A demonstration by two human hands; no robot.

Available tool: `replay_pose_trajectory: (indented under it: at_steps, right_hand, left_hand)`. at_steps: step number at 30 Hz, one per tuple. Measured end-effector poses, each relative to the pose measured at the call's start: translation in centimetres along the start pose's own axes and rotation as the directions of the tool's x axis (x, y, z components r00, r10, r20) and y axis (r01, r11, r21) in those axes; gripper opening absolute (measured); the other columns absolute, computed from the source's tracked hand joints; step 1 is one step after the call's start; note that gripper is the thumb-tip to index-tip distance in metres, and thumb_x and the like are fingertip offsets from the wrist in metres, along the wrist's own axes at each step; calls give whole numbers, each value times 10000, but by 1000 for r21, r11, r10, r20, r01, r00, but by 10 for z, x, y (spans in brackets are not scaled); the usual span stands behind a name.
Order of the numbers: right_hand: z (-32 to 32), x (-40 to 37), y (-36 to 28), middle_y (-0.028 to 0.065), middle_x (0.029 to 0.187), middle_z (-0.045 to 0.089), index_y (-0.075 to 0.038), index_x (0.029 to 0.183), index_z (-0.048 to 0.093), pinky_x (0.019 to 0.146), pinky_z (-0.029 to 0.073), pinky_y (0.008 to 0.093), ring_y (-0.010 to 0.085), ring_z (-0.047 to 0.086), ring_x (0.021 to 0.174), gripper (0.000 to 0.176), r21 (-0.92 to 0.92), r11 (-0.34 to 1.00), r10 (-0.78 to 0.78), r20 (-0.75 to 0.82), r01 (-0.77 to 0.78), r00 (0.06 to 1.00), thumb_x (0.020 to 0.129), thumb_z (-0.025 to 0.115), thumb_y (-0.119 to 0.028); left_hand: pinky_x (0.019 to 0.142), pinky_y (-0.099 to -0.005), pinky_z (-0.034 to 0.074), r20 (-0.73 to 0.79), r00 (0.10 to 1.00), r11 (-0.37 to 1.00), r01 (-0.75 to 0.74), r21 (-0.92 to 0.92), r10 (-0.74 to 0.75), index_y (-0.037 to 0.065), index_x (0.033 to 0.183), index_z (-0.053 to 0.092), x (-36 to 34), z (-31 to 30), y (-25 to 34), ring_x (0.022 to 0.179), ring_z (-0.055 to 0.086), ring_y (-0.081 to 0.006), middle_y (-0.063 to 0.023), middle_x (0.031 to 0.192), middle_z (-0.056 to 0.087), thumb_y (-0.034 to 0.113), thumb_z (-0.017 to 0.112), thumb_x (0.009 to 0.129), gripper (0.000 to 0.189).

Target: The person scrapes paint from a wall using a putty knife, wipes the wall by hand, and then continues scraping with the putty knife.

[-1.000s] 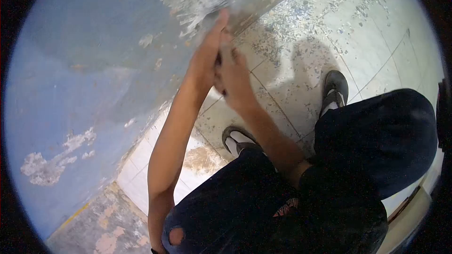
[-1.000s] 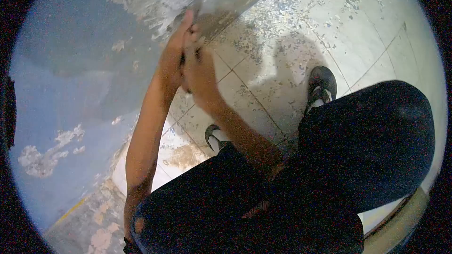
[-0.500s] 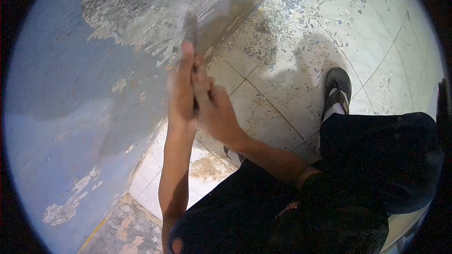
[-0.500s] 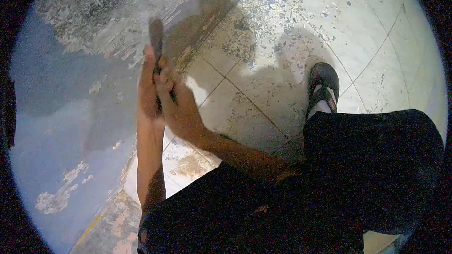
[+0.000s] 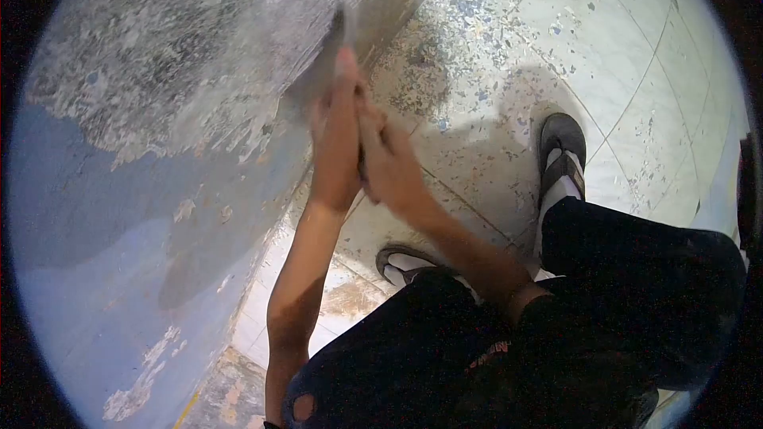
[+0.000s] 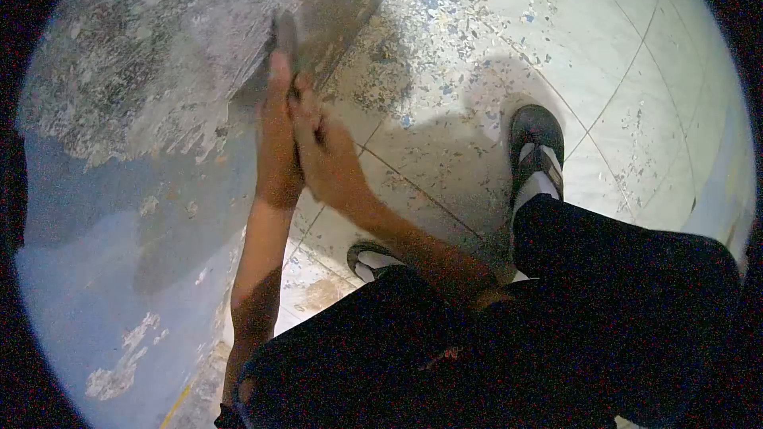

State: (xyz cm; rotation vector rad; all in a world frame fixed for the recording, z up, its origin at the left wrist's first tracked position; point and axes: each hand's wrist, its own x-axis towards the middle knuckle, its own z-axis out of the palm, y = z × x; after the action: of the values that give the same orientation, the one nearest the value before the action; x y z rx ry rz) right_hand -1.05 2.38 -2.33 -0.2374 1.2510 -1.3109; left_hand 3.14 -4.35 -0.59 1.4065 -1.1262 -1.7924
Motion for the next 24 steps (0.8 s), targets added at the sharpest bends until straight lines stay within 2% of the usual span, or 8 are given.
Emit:
replay_pose_trajectory:
  at_steps: [3, 8, 15, 16, 17, 19, 21, 24]
  right_hand:
    - [13, -18, 20, 139, 627, 516, 55, 845, 524, 496, 387, 330, 194, 488, 537, 414, -51, 995, -85, 77, 89, 993, 936, 407, -331]
    - [22, -39, 25, 184, 632, 509, 63, 813, 525, 511, 388, 356, 211, 505, 557, 394, -106, 986, -105, 209, 129, 972, 919, 456, -310]
    - [25, -16, 14, 219, 680, 549, 56, 787, 513, 548, 405, 390, 279, 562, 604, 372, -66, 974, -214, 52, 217, 976, 922, 445, -284]
    - [25, -2, 10, 220, 676, 551, 54, 782, 514, 547, 407, 400, 286, 564, 599, 366, -24, 970, -243, 2, 243, 970, 923, 441, -276]
    - [19, 16, 5, 189, 629, 541, 51, 772, 513, 513, 396, 382, 254, 544, 551, 365, -38, 948, -319, -46, 317, 947, 922, 444, -276]
    - [3, 34, -11, 158, 583, 531, 47, 762, 512, 479, 386, 365, 221, 525, 503, 365, -58, 915, -404, -88, 400, 910, 921, 448, -275]
    - [-18, 35, -33, 59, 503, 482, 27, 743, 526, 402, 340, 306, 136, 454, 410, 378, 160, 963, -208, -64, 216, 976, 922, 453, -298]
    - [-43, 31, -37, -26, 509, 395, -69, 691, 476, 341, 256, 203, 52, 343, 362, 379, -17, 958, -287, -20, 287, 958, 938, 414, -350]
  left_hand:
    - [484, -221, 347, -165, 983, 997, 80, -19, -82, 30, 742, 506, -27, -10, 6, 450, 358, -68, 17, 543, 400, 484, 472, 888, 478]
    - [513, -252, 372, -127, 992, 995, 0, -101, -13, 32, 733, 492, -54, -34, -2, 432, 341, -79, 15, 518, 369, 504, 449, 890, 499]
    - [505, -241, 371, -191, 980, 993, 37, -115, -59, 55, 685, 495, -29, -15, 13, 440, 363, -80, 14, 521, 388, 488, 482, 882, 477]
    - [505, -226, 365, -39, 998, 999, -42, -19, 41, 58, 819, 507, -15, -14, 14, 480, 392, -77, 19, 611, 428, 481, 489, 880, 427]
    - [505, -211, 359, 122, 984, 988, -139, 63, 130, 62, 953, 519, 2, -12, 16, 520, 422, -75, 24, 701, 468, 474, 497, 878, 419]
    - [487, -224, 351, 43, 998, 991, -57, 123, 52, 66, 901, 524, 31, 18, 21, 522, 420, -83, 20, 664, 448, 486, 510, 865, 422]
    - [484, -226, 346, 97, 992, 991, -96, 98, 86, 75, 856, 513, 41, 41, 17, 514, 408, -86, 20, 630, 424, 510, 489, 866, 436]
    - [476, -228, 331, 147, 984, 995, -99, -31, 103, 90, 798, 478, 37, 58, 1, 492, 381, -91, 22, 567, 377, 558, 440, 868, 475]
